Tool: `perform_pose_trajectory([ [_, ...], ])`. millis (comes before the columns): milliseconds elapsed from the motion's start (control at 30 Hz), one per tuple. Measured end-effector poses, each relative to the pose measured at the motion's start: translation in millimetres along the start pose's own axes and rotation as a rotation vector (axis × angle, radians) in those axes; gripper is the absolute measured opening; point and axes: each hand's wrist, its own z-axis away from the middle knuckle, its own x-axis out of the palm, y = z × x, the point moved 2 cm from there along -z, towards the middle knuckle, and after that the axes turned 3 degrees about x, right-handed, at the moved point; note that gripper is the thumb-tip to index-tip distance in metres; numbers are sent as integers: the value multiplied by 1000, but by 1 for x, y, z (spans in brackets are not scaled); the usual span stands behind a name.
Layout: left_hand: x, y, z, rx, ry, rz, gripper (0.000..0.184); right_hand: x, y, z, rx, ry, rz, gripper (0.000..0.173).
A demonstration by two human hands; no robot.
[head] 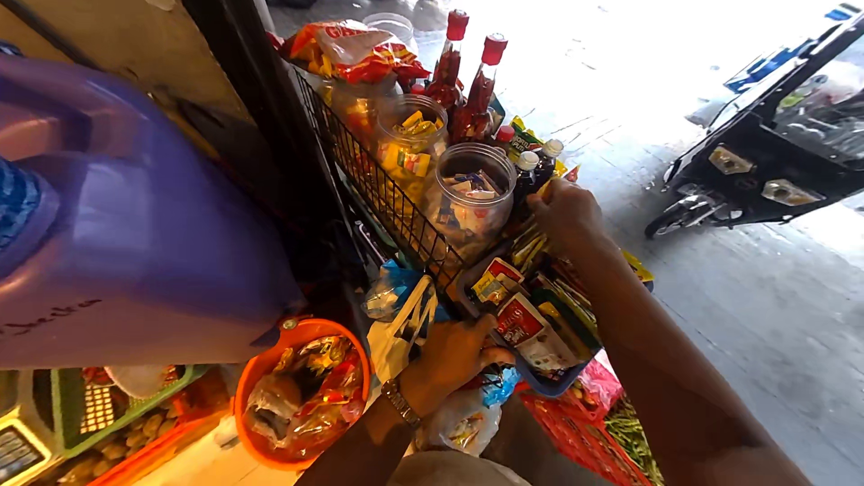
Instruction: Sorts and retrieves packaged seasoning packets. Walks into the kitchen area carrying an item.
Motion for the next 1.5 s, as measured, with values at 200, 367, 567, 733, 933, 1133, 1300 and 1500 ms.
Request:
perform_pose_trajectory([
  [200, -1, -1, 0, -29, -39, 25, 54, -6, 19, -7, -50, -34, -40, 42],
  [367, -3, -1, -1, -62, -110, 84, 56, -12, 23, 26, -307, 24, -103, 22],
  [567, 5, -3, -3, 51, -44, 143, 49, 31, 23, 25, -555, -128, 177, 34],
  [733, 11, -5, 4, 64, -21, 173, 49, 31, 22, 39, -500, -143, 247, 33],
  [933, 6, -11, -3, 45, -77, 236, 50, 38, 17, 37, -433, -102, 238, 27],
  [1133, 4, -5, 7, -57, -93, 298, 54, 18, 11, 52, -449, -146, 175, 30],
  [1300, 1, 0, 55, 7, 252, 374, 64, -22, -48, 154, -649, -54, -21, 36],
  [1500, 31, -83, 185, -332, 312, 560, 28, 85, -120, 283, -978, -741, -342, 29],
])
